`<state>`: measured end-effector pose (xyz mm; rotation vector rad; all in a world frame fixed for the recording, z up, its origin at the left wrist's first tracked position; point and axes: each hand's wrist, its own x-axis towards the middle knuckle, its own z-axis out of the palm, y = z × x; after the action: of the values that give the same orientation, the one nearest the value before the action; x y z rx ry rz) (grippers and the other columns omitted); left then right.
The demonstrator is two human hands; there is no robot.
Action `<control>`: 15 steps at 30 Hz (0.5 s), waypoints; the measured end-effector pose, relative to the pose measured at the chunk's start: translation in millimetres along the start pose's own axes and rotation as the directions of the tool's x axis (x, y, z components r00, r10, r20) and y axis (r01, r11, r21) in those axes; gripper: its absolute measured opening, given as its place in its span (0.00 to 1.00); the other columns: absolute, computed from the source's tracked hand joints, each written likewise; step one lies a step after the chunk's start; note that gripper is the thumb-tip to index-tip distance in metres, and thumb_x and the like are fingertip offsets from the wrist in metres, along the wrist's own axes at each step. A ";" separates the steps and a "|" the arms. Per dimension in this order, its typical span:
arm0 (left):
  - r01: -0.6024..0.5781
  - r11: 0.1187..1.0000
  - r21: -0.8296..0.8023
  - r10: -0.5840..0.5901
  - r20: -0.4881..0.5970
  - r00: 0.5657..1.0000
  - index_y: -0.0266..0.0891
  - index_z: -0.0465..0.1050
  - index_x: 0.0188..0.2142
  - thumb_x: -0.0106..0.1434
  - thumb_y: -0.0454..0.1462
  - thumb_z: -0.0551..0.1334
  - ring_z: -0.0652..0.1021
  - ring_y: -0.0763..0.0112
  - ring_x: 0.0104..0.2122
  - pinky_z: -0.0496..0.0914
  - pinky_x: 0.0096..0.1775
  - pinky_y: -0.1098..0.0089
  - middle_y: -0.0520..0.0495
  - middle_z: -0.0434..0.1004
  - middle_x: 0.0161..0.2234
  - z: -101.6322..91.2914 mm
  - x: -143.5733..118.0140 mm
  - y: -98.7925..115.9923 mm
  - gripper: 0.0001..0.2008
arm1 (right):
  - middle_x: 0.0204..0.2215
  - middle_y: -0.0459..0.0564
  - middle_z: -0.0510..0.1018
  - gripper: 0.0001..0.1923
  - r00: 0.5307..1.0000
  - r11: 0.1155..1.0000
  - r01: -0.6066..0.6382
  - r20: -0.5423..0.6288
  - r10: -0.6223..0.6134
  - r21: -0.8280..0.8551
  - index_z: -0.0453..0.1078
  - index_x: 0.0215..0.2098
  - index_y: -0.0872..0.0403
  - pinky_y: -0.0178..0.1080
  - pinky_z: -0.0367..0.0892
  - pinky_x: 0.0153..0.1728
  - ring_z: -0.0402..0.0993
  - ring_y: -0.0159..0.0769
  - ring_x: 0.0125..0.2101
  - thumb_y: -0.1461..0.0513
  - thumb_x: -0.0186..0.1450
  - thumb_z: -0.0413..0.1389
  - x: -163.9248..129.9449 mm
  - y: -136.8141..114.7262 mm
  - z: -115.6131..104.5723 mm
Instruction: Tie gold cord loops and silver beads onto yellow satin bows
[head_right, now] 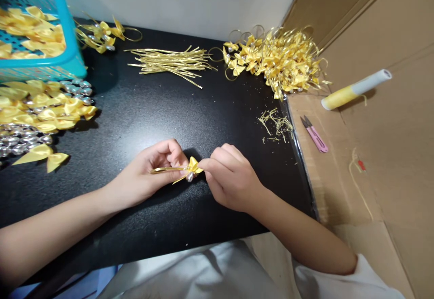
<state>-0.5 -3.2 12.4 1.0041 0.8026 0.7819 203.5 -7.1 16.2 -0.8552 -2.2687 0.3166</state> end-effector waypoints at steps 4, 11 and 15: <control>-0.006 1.000 -0.001 0.006 -0.004 1.000 0.38 0.58 0.27 0.59 0.31 0.65 0.71 0.78 0.27 0.65 0.31 0.77 0.54 0.72 0.27 0.1 0.6 0.2 0.14 | 0.25 0.46 0.70 0.09 0.999 0.999 -0.032 -0.031 0.033 0.020 0.68 0.36 0.53 0.39 0.65 0.30 0.63 0.34 0.27 0.71 0.64 0.50 0.6 -1.9 2.1; 0.016 0.997 -0.069 -0.016 0.003 1.000 0.38 0.56 0.27 0.58 0.30 0.66 0.69 0.82 0.25 0.63 0.28 0.80 0.57 0.69 0.24 3.6 0.2 -0.2 0.16 | 0.24 0.46 0.70 0.08 0.995 0.994 -0.071 -0.059 0.076 0.088 0.69 0.34 0.53 0.37 0.65 0.30 0.64 0.32 0.26 0.71 0.64 0.51 1.6 -6.3 8.4; 0.027 0.995 -0.100 -0.027 -0.002 1.000 0.37 0.58 0.28 0.58 0.30 0.66 0.71 0.82 0.26 0.65 0.30 0.80 0.56 0.72 0.25 3.6 0.6 -0.4 0.15 | 0.23 0.45 0.71 0.09 0.986 0.980 -0.134 -0.077 0.146 0.145 0.70 0.32 0.54 0.35 0.65 0.29 0.66 0.30 0.26 0.71 0.63 0.52 5.0 -7.7 9.0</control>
<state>2.9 -4.3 13.1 0.9013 0.7712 0.7927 190.9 -9.5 15.5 -0.9384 -2.0842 0.4868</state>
